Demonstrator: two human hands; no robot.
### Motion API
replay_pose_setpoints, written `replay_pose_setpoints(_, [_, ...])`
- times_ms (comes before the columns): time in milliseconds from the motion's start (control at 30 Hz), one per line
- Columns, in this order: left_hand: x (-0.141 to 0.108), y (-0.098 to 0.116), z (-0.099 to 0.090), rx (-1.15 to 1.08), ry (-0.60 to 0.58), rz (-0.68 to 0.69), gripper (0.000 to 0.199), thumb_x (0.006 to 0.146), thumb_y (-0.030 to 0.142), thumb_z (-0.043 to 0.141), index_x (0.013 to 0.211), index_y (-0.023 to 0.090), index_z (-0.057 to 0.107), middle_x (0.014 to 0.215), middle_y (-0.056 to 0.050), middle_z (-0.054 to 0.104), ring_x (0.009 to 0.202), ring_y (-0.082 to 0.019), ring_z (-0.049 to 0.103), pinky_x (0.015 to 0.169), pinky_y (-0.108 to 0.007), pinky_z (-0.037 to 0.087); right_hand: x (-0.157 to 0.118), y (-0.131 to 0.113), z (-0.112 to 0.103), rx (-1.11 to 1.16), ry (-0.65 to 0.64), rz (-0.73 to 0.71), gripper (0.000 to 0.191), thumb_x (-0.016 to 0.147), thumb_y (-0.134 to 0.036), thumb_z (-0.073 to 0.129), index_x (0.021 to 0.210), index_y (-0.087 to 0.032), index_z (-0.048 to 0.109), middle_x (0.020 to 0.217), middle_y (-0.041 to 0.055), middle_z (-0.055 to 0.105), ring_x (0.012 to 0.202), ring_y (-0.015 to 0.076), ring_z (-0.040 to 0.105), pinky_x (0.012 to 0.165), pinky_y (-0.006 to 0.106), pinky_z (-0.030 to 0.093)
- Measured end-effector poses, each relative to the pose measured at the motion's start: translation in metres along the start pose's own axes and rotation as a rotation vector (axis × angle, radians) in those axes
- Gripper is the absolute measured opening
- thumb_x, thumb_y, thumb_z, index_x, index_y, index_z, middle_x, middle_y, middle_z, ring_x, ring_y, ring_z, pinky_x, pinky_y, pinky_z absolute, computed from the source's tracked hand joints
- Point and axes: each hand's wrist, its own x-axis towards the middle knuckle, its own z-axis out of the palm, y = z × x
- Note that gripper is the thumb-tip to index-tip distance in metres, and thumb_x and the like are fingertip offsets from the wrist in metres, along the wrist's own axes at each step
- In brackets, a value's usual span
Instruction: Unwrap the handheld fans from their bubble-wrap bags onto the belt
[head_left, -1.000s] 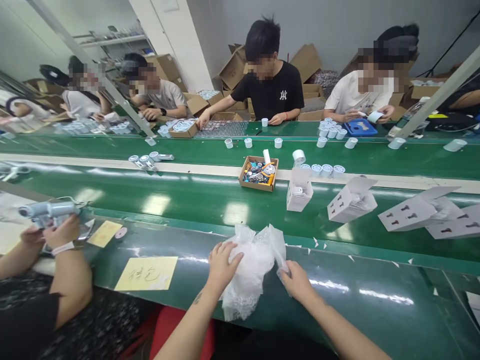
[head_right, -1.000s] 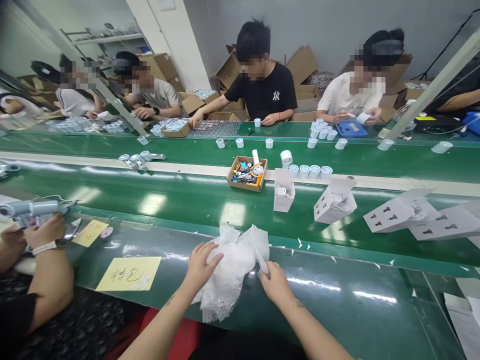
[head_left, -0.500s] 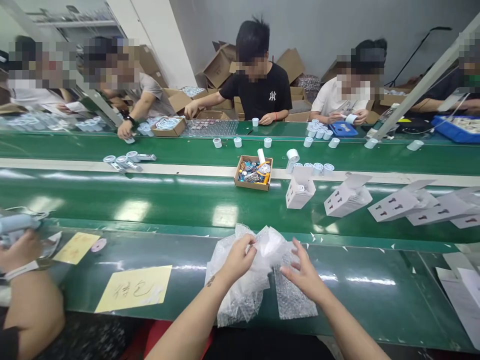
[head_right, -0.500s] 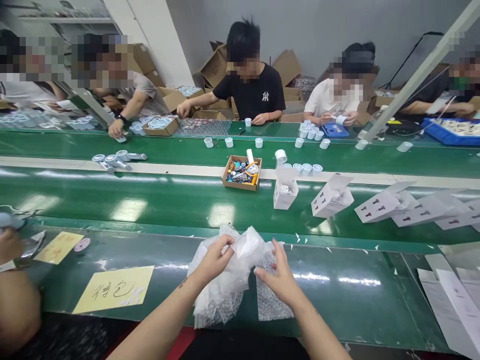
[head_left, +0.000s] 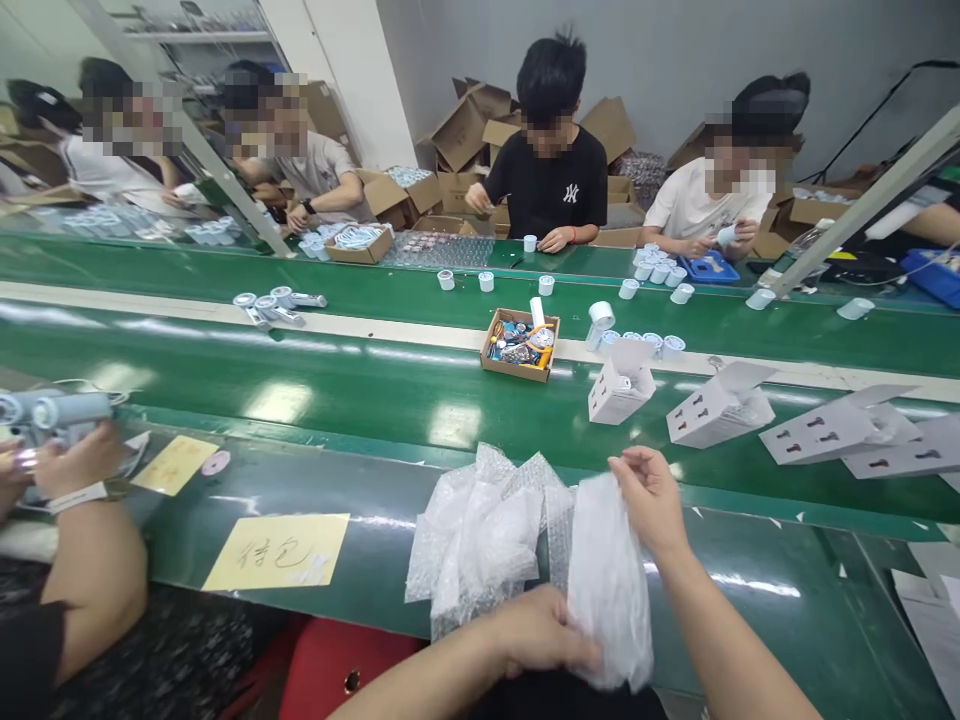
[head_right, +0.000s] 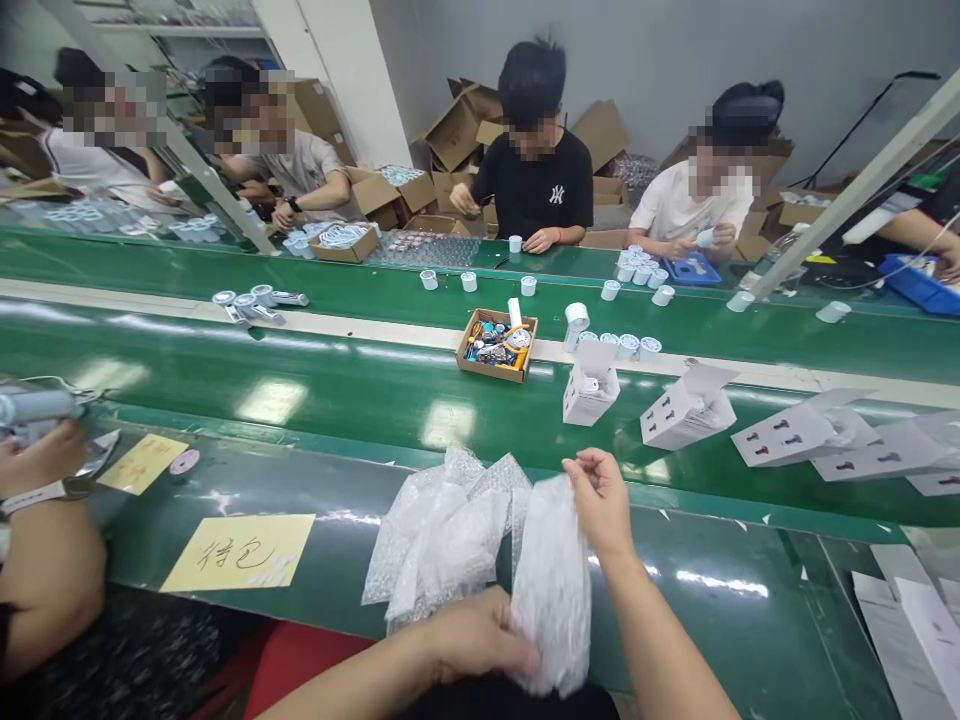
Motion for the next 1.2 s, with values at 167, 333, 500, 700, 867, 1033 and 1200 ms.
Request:
replay_pose_setpoints(167, [-0.011, 0.035, -0.037, 0.249, 0.07, 0.074, 0.028, 0.07, 0.047, 0.066, 0.069, 0.02, 0.071, 0.062, 0.003, 0.06, 0.059, -0.014, 0.051, 0.057, -0.024, 0.038, 0.006, 0.041, -0.02, -0.177, -0.051, 0.009, 0.031, 0.082, -0.054, 0.06, 0.082, -0.023, 0.056, 0.06, -0.004, 0.051, 0.048, 0.0146, 0.042, 0.049, 0.03, 0.033])
replay_pose_setpoints(333, [-0.004, 0.051, -0.071, 0.849, 0.542, 0.035, 0.039, 0.057, 0.039, 0.08, 0.088, 0.018, 0.069, 0.099, -0.013, 0.068, 0.101, -0.033, 0.058, 0.086, -0.041, 0.046, -0.002, 0.094, -0.012, -0.289, -0.299, -0.124, 0.032, 0.077, -0.054, 0.061, 0.075, -0.022, 0.065, 0.076, 0.0054, 0.067, 0.077, 0.0246, 0.063, 0.075, 0.038, 0.049])
replay_pose_setpoints(500, [-0.009, 0.049, -0.072, 0.925, 0.57, -0.035, 0.008, 0.075, 0.016, 0.059, 0.075, 0.017, 0.066, 0.087, -0.014, 0.07, 0.095, -0.03, 0.063, 0.087, -0.041, 0.046, 0.005, 0.102, -0.014, -0.347, -0.435, -0.256, 0.032, 0.084, -0.052, 0.055, 0.081, -0.023, 0.068, 0.09, 0.009, 0.068, 0.094, 0.0256, 0.062, 0.094, 0.044, 0.047])
replay_pose_setpoints(700, [-0.044, 0.092, -0.078, 0.191, 0.487, 0.336, 0.013, 0.078, 0.028, 0.059, 0.08, 0.02, 0.068, 0.075, 0.0, 0.067, 0.071, -0.016, 0.06, 0.067, -0.026, 0.047, -0.007, 0.008, -0.003, -0.404, -0.741, -0.563, 0.072, 0.074, -0.055, 0.072, 0.134, -0.022, 0.051, 0.137, 0.0137, 0.054, 0.136, 0.0336, 0.038, 0.115, 0.054, 0.022])
replay_pose_setpoints(867, [-0.042, 0.101, -0.069, -0.232, 1.124, 0.681, 0.022, 0.076, 0.039, 0.068, 0.075, 0.017, 0.068, 0.067, 0.0, 0.063, 0.064, -0.013, 0.054, 0.061, -0.023, 0.043, -0.022, -0.036, -0.001, -0.247, -0.843, -0.228, 0.03, 0.092, -0.045, 0.049, 0.085, -0.022, 0.065, 0.072, 0.0016, 0.065, 0.068, 0.0178, 0.059, 0.072, 0.032, 0.05])
replay_pose_setpoints(1033, [-0.025, 0.105, -0.042, -0.195, 1.032, 0.669, 0.026, 0.076, 0.043, 0.07, 0.075, 0.018, 0.066, 0.069, 0.001, 0.061, 0.065, -0.013, 0.054, 0.062, -0.024, 0.044, -0.025, -0.035, -0.016, 0.226, -1.178, 0.131, 0.066, 0.072, -0.047, 0.078, 0.128, -0.021, 0.054, 0.107, 0.0054, 0.067, 0.095, 0.0221, 0.062, 0.086, 0.034, 0.05])
replay_pose_setpoints(1200, [-0.005, 0.093, -0.018, -0.432, 0.912, 0.618, 0.073, 0.068, 0.055, 0.074, 0.126, 0.022, 0.046, 0.111, -0.009, 0.061, 0.096, -0.021, 0.06, 0.076, -0.029, 0.05, -0.029, -0.036, -0.003, 0.468, -0.819, 0.434, 0.053, 0.066, -0.045, 0.083, 0.107, -0.019, 0.063, 0.083, 0.0017, 0.071, 0.067, 0.0173, 0.065, 0.065, 0.031, 0.053])
